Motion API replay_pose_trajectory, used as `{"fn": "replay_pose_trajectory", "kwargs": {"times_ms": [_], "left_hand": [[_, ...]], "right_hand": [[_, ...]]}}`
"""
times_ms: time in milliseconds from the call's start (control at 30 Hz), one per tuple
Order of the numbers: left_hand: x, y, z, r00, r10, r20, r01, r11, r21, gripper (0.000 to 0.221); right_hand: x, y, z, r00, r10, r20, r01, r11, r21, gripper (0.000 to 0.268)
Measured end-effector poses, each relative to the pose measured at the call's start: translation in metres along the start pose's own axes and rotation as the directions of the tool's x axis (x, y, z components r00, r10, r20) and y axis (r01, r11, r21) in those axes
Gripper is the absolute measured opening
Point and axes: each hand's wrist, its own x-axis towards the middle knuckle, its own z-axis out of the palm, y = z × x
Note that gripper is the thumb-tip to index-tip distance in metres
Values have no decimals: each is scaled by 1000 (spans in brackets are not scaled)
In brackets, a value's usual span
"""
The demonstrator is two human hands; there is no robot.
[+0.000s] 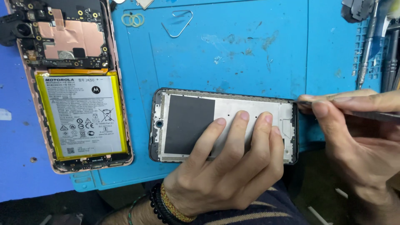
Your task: The person pries the display assembly off a disassembled Motorola smartphone on a blue repair mat, working a thin blade around the frame edge while holding the phone steady with the other hand. The phone's battery and board lie exposed beside it on the cluttered workbench.
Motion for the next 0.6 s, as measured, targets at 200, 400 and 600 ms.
{"fn": "replay_pose_trajectory", "kwargs": {"times_ms": [200,400,600], "left_hand": [[0,0,-1,1000,1,7,-1,1000,-1,14],[0,-1,-2,1000,8,2,-8,1000,-18,15],[0,1,-1,1000,-13,7,13,1000,-11,14]], "right_hand": [[8,1,3,992,-125,16,126,991,-42,9],[12,-6,3,998,-59,34,59,998,-6,11],[8,-6,2,995,-76,59,76,997,-11,12]]}}
